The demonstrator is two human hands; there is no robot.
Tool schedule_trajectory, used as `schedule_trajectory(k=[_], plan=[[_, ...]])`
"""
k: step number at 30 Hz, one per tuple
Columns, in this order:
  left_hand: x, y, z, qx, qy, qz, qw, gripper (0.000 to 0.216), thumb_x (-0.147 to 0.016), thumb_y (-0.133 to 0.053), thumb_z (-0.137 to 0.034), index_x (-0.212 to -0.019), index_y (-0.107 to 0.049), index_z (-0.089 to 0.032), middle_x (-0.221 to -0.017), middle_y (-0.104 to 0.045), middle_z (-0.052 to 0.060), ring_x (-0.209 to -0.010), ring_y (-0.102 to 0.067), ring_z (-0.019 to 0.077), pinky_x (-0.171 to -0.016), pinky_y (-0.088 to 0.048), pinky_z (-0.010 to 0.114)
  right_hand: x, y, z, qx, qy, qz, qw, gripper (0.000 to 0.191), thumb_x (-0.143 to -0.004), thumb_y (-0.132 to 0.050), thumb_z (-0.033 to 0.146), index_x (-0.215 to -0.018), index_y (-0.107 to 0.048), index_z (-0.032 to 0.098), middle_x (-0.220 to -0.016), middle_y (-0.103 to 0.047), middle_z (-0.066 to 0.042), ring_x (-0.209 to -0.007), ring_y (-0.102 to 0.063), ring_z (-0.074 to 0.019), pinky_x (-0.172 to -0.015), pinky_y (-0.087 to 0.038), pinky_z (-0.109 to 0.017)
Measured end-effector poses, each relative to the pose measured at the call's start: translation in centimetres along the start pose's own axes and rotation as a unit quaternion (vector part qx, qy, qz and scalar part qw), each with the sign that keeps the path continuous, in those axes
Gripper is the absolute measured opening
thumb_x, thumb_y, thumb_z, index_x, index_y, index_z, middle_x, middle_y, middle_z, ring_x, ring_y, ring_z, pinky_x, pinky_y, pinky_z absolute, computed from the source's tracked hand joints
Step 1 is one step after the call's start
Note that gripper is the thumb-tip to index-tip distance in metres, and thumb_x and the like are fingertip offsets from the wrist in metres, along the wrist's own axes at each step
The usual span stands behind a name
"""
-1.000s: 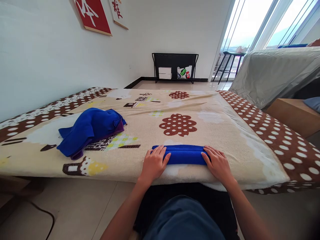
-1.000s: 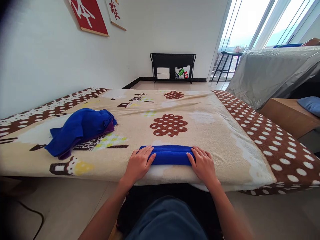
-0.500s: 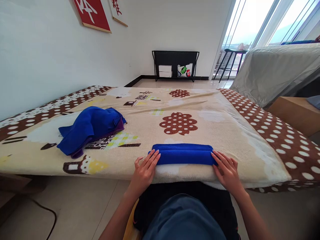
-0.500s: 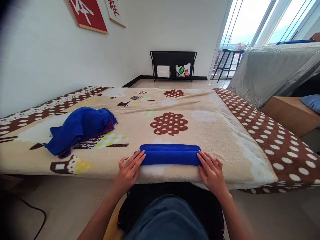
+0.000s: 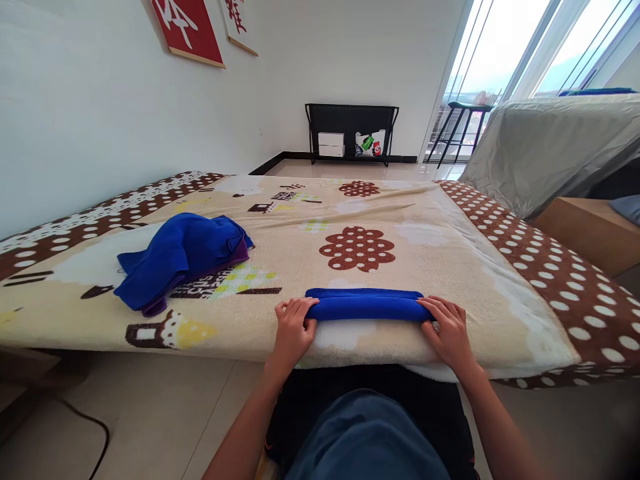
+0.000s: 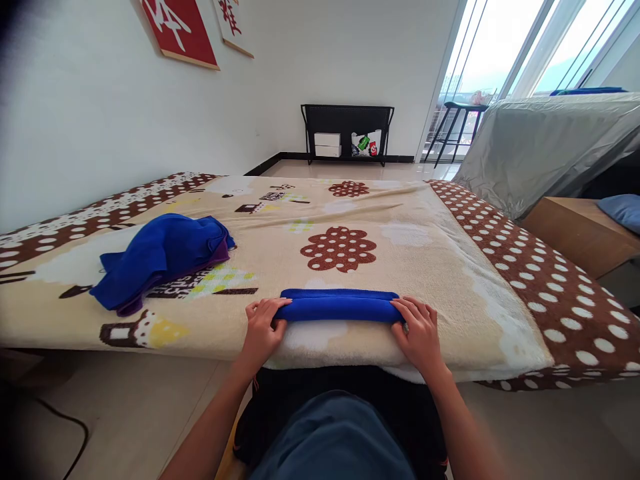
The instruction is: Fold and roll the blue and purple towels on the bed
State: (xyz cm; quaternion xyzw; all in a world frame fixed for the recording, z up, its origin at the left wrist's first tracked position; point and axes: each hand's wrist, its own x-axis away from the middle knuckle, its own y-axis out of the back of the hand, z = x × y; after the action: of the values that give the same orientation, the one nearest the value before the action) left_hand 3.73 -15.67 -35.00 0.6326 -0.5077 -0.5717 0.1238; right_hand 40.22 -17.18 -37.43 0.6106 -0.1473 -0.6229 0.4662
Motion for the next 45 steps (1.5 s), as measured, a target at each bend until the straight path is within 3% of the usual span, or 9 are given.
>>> schedule_trajectory(k=[3,8,13,15,19,23,31,38,45], plan=[[-1.2,-0.1,-0.4,-0.014,0.025,0.024,0.999,0.037,-0.078,-0.044,-0.005,-0.103,-0.064,-0.023,-0.098,-0.072,0.005,-0.096,-0.064,0.0242,-0.094,-0.033,0.043,-1.0,-0.1,0.1,-0.008,-0.020,0.007,1.000,0.032,-0.088,-0.046,0.021,-0.115,-0.064,0.023,-0.116,-0.070,-0.004,-0.119,-0.056,-0.0239,-0.102,-0.034,-0.042],[-3.4,0.3,-0.8,-0.038,0.058,0.087,0.994,0.031,-0.081,-0.042,-0.007,-0.099,-0.063,-0.022,-0.098,-0.072,0.006,-0.096,-0.063,0.0243,-0.093,-0.033,0.044,-2.5,-0.6,0.3,0.006,-0.055,0.015,0.998,0.025,-0.087,-0.045,0.019,-0.101,-0.066,0.021,-0.107,-0.070,-0.005,-0.113,-0.058,-0.0234,-0.100,-0.033,-0.042],[-5.3,-0.1,-2.5,-0.122,0.082,0.091,0.985,0.035,-0.084,-0.040,-0.005,-0.101,-0.066,-0.021,-0.105,-0.071,0.010,-0.107,-0.061,0.0281,-0.101,-0.029,0.053,-4.2,-1.2,2.0,0.088,-0.092,-0.007,0.992,0.030,-0.085,-0.047,0.017,-0.109,-0.064,0.016,-0.123,-0.066,-0.012,-0.120,-0.055,-0.0277,-0.104,-0.029,-0.047],[-6.0,-1.2,-4.0,-0.126,0.036,0.087,0.987,0.040,-0.084,-0.038,-0.003,-0.107,-0.065,-0.020,-0.118,-0.069,0.011,-0.117,-0.057,0.0274,-0.107,-0.026,0.052,-5.1,-1.6,3.5,0.088,-0.066,-0.003,0.994,0.040,-0.086,-0.045,0.014,-0.123,-0.060,0.014,-0.133,-0.062,-0.013,-0.128,-0.050,-0.0276,-0.107,-0.027,-0.047],[-6.5,-4.2,-7.4,-0.076,-0.097,0.138,0.983,0.047,-0.086,-0.041,-0.007,-0.130,-0.056,-0.014,-0.135,-0.061,0.013,-0.128,-0.051,0.0252,-0.111,-0.030,0.044,-6.8,-2.9,7.0,0.029,0.032,0.062,0.997,0.055,-0.084,-0.046,0.013,-0.139,-0.050,0.012,-0.141,-0.056,-0.012,-0.135,-0.046,-0.0247,-0.113,-0.024,-0.043],[-5.8,-5.9,-8.9,-0.080,-0.096,0.137,0.983,0.047,-0.090,-0.042,-0.016,-0.136,-0.051,-0.011,-0.139,-0.058,0.016,-0.133,-0.048,0.0287,-0.114,-0.027,0.051,-7.1,-4.2,8.6,0.022,0.054,0.086,0.995,0.055,-0.084,-0.048,0.015,-0.139,-0.051,0.009,-0.143,-0.055,-0.014,-0.137,-0.044,-0.0257,-0.116,-0.025,-0.043],[-4.9,-4.2,-6.3,-0.084,-0.084,0.139,0.983,0.054,-0.089,-0.052,-0.026,-0.142,-0.048,-0.017,-0.147,-0.052,0.013,-0.139,-0.043,0.0284,-0.117,-0.024,0.049,-5.8,-3.6,6.9,0.036,0.043,0.072,0.996,0.058,-0.087,-0.048,0.019,-0.144,-0.046,0.012,-0.147,-0.051,-0.012,-0.138,-0.044,-0.0243,-0.118,-0.026,-0.044],[-4.5,-2.5,-2.8,-0.094,-0.059,0.133,0.985,0.054,-0.096,-0.048,-0.048,-0.143,-0.048,-0.022,-0.146,-0.053,0.012,-0.138,-0.044,0.0299,-0.116,-0.025,0.051,-5.1,-2.9,4.2,0.034,0.027,0.058,0.997,0.052,-0.095,-0.050,0.036,-0.142,-0.047,0.015,-0.143,-0.054,-0.013,-0.136,-0.046,-0.0278,-0.115,-0.027,-0.047],[-5.6,-1.6,0.4,-0.084,-0.065,0.180,0.978,0.049,-0.095,-0.053,-0.048,-0.139,-0.049,-0.026,-0.141,-0.058,0.009,-0.132,-0.050,0.0274,-0.110,-0.030,0.049,-5.8,-2.4,0.2,-0.007,0.050,0.101,0.994,0.045,-0.098,-0.049,0.041,-0.139,-0.049,0.023,-0.139,-0.059,-0.008,-0.132,-0.051,-0.0241,-0.112,-0.029,-0.047]])
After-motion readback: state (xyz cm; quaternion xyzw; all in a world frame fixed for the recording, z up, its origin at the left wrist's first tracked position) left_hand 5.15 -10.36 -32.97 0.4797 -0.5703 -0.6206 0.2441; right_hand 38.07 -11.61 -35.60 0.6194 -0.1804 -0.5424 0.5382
